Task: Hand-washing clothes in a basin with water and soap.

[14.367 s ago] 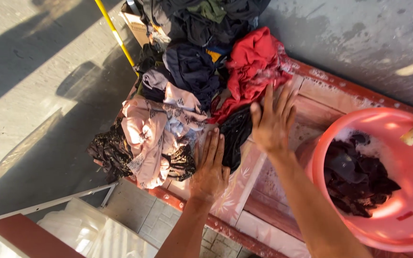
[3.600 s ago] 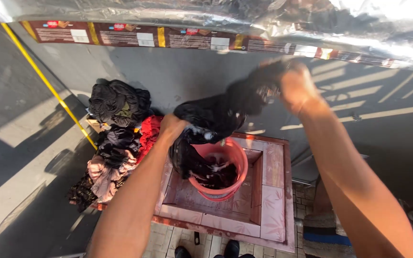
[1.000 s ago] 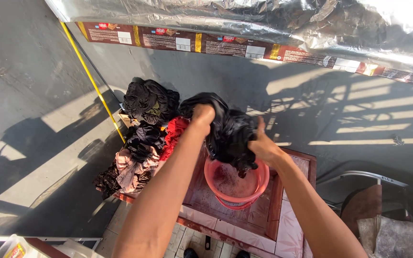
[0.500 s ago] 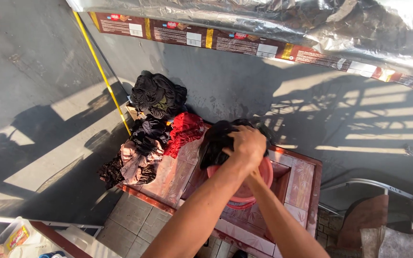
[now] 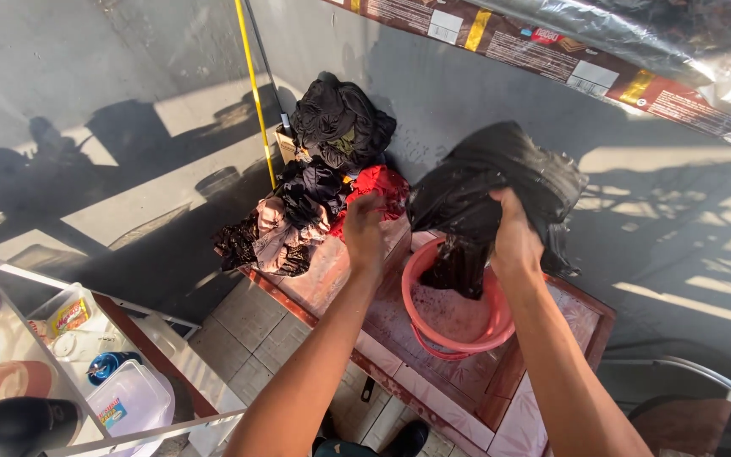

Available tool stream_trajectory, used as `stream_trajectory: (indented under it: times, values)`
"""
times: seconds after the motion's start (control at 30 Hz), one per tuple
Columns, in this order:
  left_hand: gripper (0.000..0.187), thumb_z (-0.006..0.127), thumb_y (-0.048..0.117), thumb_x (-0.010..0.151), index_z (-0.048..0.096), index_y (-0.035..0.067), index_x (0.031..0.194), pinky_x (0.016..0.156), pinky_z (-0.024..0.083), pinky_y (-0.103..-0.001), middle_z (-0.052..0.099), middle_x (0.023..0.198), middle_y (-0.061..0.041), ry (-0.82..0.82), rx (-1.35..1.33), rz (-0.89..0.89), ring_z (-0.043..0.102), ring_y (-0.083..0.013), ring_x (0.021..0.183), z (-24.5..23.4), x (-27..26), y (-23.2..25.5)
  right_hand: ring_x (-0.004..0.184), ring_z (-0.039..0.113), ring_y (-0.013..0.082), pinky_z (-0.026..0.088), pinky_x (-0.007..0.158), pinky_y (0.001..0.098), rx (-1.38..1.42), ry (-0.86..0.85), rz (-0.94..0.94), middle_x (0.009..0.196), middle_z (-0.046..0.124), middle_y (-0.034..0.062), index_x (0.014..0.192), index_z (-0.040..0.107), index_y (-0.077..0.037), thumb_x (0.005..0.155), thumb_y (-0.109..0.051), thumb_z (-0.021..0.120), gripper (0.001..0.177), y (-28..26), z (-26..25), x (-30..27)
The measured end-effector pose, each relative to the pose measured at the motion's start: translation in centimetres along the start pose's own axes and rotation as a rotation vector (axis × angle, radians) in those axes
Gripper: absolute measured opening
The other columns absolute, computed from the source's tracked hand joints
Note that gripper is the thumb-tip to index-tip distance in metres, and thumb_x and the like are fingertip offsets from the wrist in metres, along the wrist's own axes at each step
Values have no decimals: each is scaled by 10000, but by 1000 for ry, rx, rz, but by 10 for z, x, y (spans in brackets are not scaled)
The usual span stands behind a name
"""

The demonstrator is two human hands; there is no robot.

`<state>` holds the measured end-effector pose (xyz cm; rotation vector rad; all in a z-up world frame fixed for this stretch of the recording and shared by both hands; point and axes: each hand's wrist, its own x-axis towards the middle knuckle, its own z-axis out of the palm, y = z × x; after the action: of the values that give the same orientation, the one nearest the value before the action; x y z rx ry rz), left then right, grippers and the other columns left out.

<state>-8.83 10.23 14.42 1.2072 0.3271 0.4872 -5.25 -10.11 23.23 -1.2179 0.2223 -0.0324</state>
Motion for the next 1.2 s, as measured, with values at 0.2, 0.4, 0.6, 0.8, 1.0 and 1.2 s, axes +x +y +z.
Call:
stream_trajectory:
  times: [0.2,0.4,0.6,0.8,1.0,1.2]
  values:
    - [761,409,638,968,321,213,1594,1033,406,-706,283,1614,-213,86,-206,-963,315,-424,1475,-49,-22,-26,953,668,220,508,758,384,205,-113,176,1063,724,26,1126,673,-84,871,-315,624,348,-51,70,-33]
    - [1001,534,714,864,93,251,1634,1083,352,-795,66,1706,-227,155,-635,-959,148,-479,1516,-84,-1,-68,1208,674,264,549,1098,461,548,-521,148,1267,711,54,1275,646,-76,937,-392,564,470,-72,146,-63]
    - [830,505,628,917,241,166,1553,1078,361,-688,236,1576,-238,130,-553,-887,269,-449,1421,-167,43,-87,1248,655,303,506,1130,503,662,-598,352,1365,677,106,1373,626,-93,1016,-549,489,595,-19,173,-43]
    - [665,471,525,979,418,64,1456,1073,373,-559,440,1420,-251,45,-438,-745,415,-414,1308,-280,132,-141,1263,608,317,459,1124,510,170,-357,755,1400,639,127,1384,605,-93,957,-668,403,744,92,150,34]
    - [752,481,582,942,372,171,1562,1206,250,-513,401,1611,-158,57,-76,-730,337,-338,1488,-210,116,-94,1452,333,393,357,1211,612,-587,-326,871,1620,306,94,1552,423,-190,875,-453,693,774,246,149,67]
    - [1138,807,485,801,68,257,1637,1236,148,-576,44,1668,-281,-293,966,-201,56,-441,1550,-213,85,-122,1574,123,403,162,1239,662,-1616,-486,330,1676,127,138,1636,114,-224,846,-304,830,1068,279,143,16]
